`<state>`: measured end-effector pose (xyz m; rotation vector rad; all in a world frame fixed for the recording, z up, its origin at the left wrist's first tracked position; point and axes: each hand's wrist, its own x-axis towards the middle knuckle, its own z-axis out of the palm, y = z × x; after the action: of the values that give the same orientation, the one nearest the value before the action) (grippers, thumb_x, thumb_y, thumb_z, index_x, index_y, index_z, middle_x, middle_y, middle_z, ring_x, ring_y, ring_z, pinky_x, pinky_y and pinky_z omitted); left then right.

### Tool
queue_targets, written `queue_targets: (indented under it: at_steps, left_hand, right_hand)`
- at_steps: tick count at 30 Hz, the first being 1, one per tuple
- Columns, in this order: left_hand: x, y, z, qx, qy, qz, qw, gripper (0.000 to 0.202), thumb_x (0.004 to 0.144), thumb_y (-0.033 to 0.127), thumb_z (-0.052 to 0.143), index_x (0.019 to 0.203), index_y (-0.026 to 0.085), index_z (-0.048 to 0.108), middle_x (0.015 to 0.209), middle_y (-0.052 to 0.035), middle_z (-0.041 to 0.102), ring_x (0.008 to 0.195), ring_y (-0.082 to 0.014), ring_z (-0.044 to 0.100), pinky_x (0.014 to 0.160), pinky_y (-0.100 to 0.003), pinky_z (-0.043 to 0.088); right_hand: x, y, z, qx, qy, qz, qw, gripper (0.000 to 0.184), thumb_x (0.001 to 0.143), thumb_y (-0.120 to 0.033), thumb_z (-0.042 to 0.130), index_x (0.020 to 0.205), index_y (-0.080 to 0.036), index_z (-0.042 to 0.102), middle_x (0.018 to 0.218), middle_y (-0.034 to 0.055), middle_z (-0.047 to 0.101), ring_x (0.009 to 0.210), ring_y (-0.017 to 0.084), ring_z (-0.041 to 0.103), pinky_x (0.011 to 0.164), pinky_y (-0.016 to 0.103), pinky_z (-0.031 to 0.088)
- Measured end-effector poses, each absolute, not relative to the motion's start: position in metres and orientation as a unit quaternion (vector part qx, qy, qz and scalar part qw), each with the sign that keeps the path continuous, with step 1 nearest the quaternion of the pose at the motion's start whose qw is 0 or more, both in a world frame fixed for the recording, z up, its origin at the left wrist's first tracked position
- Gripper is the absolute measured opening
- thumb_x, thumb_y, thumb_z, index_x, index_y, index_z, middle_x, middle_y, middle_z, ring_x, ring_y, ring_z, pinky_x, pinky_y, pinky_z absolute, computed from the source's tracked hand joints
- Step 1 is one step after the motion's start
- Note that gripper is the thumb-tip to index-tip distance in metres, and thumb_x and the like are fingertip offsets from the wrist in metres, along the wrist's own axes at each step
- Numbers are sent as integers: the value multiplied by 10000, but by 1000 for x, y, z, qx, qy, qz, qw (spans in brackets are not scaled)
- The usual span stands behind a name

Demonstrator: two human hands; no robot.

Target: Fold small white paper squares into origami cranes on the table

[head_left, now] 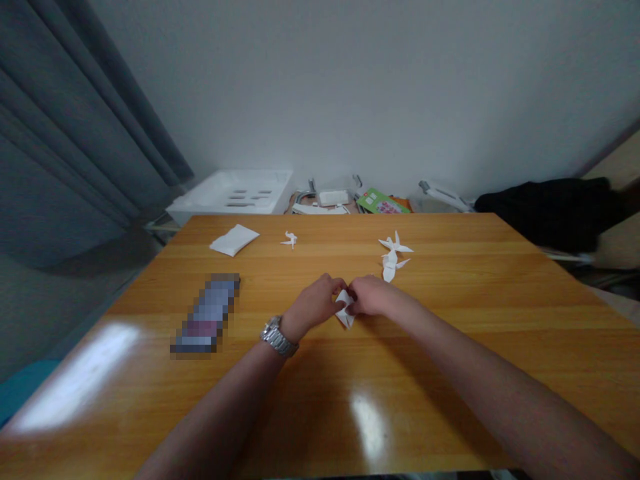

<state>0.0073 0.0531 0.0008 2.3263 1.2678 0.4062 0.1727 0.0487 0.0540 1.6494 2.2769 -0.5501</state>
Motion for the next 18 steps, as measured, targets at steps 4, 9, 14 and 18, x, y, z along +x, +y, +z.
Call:
queue_targets:
  at_steps: [4, 9, 14, 18]
  left_hand:
    - [8, 50, 3, 841, 470, 137, 229, 213, 825, 256, 659, 1031, 210, 690, 959, -55, 608, 865, -210, 609, 792, -318, 478]
    - [8, 42, 12, 849, 457, 141, 226, 219, 807, 213, 666, 1022, 172, 682, 1001, -83, 596, 928, -226, 607, 868, -343, 490]
    - [5, 33, 17, 860, 430, 145, 232, 236, 780, 177, 694, 1015, 168, 669, 1053, -93, 601, 1030, -244, 586, 960, -366, 475]
    - [2, 28, 16, 851, 441, 158, 238, 139, 831, 236, 669, 956, 176, 667, 1052, -96, 613, 1017, -245, 588, 951, -381, 474]
  right_hand:
    - [170, 36, 59, 567, 792, -186, 126, 288, 844, -326, 650, 1041, -156, 772, 1066, 179, 774, 963, 309, 739, 731, 326, 501]
    - [171, 21, 59, 564, 798, -185, 104, 326, 827, -322, 686, 1096, -140, 715, 1084, 169, 763, 989, 303, 724, 729, 311, 476]
    - [179, 13, 41, 572, 793, -206, 23, 416, 782, -247, 723, 1176, -149, 633, 1088, 133, 751, 950, 277, 707, 692, 297, 424]
    - [185, 11, 24, 572, 779, -251, -63, 291, 783, -212, 720, 1061, -170, 646, 995, 82, 747, 852, 209, 674, 670, 268, 392]
